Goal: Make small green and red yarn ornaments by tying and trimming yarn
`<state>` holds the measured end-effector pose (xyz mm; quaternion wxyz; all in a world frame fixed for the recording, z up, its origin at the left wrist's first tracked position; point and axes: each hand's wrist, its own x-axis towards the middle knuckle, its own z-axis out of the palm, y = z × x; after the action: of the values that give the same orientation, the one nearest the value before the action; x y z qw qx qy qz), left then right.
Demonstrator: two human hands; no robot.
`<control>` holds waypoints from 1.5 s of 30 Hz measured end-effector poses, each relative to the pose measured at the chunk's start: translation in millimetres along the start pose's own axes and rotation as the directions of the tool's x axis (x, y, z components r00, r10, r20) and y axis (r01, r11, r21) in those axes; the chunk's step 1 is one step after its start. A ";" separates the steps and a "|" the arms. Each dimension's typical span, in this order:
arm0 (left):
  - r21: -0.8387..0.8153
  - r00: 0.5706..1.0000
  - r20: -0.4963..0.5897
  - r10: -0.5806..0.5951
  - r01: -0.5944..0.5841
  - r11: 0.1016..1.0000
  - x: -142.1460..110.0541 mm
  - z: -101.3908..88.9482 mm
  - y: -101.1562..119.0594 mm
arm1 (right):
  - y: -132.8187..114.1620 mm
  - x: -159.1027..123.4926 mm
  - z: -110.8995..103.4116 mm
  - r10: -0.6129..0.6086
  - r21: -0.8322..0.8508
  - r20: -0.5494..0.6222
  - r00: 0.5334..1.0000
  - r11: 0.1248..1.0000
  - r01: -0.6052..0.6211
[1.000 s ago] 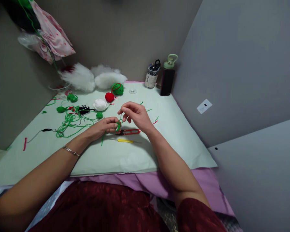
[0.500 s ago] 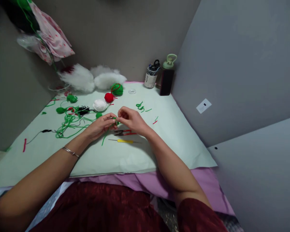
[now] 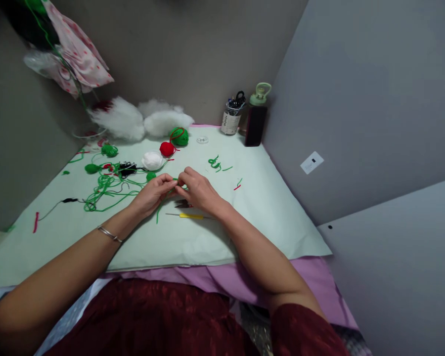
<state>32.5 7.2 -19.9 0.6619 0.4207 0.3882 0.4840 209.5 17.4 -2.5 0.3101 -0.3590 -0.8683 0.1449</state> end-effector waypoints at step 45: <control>-0.206 0.991 0.110 -0.080 0.101 0.973 1.5 -4.3 8.5 | 4.3 5.3 -23.5 -0.169 -0.055 0.061 0.984 0.983 0.173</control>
<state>26.3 10.9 -13.6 0.7430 0.3540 0.3193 0.4698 224.0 24.9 15.7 0.2859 -0.2881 -0.9083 0.1014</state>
